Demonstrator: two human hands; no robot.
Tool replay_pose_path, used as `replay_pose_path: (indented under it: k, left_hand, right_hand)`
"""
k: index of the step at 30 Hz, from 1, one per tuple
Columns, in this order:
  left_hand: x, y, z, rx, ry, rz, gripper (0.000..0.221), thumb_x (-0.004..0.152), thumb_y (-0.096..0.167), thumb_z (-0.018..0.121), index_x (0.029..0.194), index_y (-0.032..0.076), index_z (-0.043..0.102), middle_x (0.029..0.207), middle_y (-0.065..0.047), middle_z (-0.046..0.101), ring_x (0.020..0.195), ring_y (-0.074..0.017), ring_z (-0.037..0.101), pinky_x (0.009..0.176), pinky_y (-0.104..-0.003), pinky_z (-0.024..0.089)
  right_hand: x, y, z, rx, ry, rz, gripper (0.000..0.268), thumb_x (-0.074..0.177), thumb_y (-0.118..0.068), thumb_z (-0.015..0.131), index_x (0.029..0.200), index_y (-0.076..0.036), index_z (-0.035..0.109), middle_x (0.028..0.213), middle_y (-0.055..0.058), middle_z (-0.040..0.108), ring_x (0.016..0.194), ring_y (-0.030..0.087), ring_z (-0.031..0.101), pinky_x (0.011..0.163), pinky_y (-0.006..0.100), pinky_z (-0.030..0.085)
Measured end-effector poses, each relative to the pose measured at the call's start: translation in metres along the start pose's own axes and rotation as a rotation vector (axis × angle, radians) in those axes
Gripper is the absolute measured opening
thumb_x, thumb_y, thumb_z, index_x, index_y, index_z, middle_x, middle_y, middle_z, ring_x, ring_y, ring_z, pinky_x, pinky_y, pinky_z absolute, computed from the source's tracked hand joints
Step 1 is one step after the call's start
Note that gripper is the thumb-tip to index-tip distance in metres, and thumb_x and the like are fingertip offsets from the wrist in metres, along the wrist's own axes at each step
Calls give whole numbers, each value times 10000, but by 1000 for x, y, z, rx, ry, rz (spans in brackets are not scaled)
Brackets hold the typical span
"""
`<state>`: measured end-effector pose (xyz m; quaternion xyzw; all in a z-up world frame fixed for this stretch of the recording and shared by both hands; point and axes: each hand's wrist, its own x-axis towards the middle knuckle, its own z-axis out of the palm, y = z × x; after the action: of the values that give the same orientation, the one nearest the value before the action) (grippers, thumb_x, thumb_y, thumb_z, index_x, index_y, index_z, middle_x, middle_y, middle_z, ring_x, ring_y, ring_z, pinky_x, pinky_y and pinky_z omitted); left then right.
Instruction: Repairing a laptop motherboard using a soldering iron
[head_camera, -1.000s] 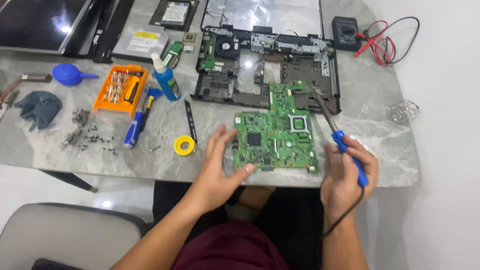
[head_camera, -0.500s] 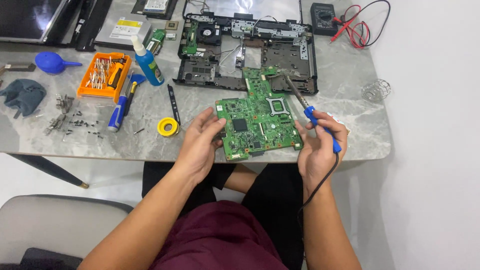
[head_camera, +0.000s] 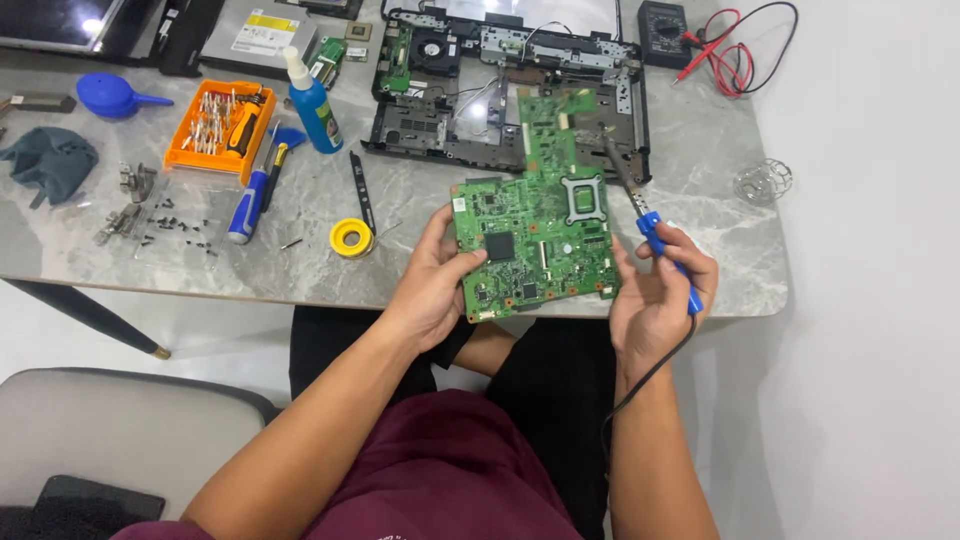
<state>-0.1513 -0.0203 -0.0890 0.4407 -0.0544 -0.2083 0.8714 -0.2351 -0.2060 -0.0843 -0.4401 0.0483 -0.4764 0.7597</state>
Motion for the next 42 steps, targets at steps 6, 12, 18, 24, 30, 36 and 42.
replay_pose_path:
  k: [6,12,18,24,30,36,42]
  left_hand:
    - [15,-3,-18,-11,-32,74,594,847,-55,561,1397,112,413,1049,-156,611,897,-270,671,727,-408,606]
    - [23,38,-34,101,22,110,534,858,19,571,1371,70,429,1139,-123,627,1021,-155,584,899,-261,459]
    - [28,72,-42,101,-58,271,365,881,83,585,1239,68,518,1110,-30,598,1008,-116,543,907,-255,432]
    - [23,88,-51,238,8,229,538,821,108,628,1326,57,452,1319,-64,498,1213,-157,456,1010,-309,369]
    - [9,114,-55,267,-126,391,367,857,46,626,1210,67,526,1064,-8,618,933,-75,557,847,-221,441]
    - [5,141,-23,289,21,82,737,641,350,703,1329,172,507,1451,-144,468,1262,-336,494,1082,-505,324]
    - [0,55,9,-776,-502,228,495,1004,515,403,1322,143,473,1232,-107,631,1139,-284,603,995,-545,454]
  right_hand:
    - [4,10,-16,45,43,-178,69,873,-83,559,930,-75,522,1138,142,578,833,153,600,913,426,590]
    - [2,-11,16,-367,12,-418,161,948,-94,514,1108,-78,513,1319,194,494,1098,310,552,972,396,526]
    - [6,-27,58,-629,-333,-335,329,1053,-196,466,1313,-22,366,1310,274,462,1059,384,594,1008,450,503]
    - [10,-39,95,-495,-248,-15,543,941,-409,562,1358,-85,438,1096,82,586,897,127,544,777,227,465]
    - [17,-36,111,-612,-307,-32,180,942,-131,596,1110,-67,601,885,18,587,691,43,497,640,152,386]
    - [34,-39,120,-363,-102,-12,104,874,-39,688,932,-89,618,895,44,651,771,80,632,724,140,520]
    - [39,-44,114,-307,53,-272,120,899,-81,689,963,-80,587,878,25,612,808,58,564,786,152,442]
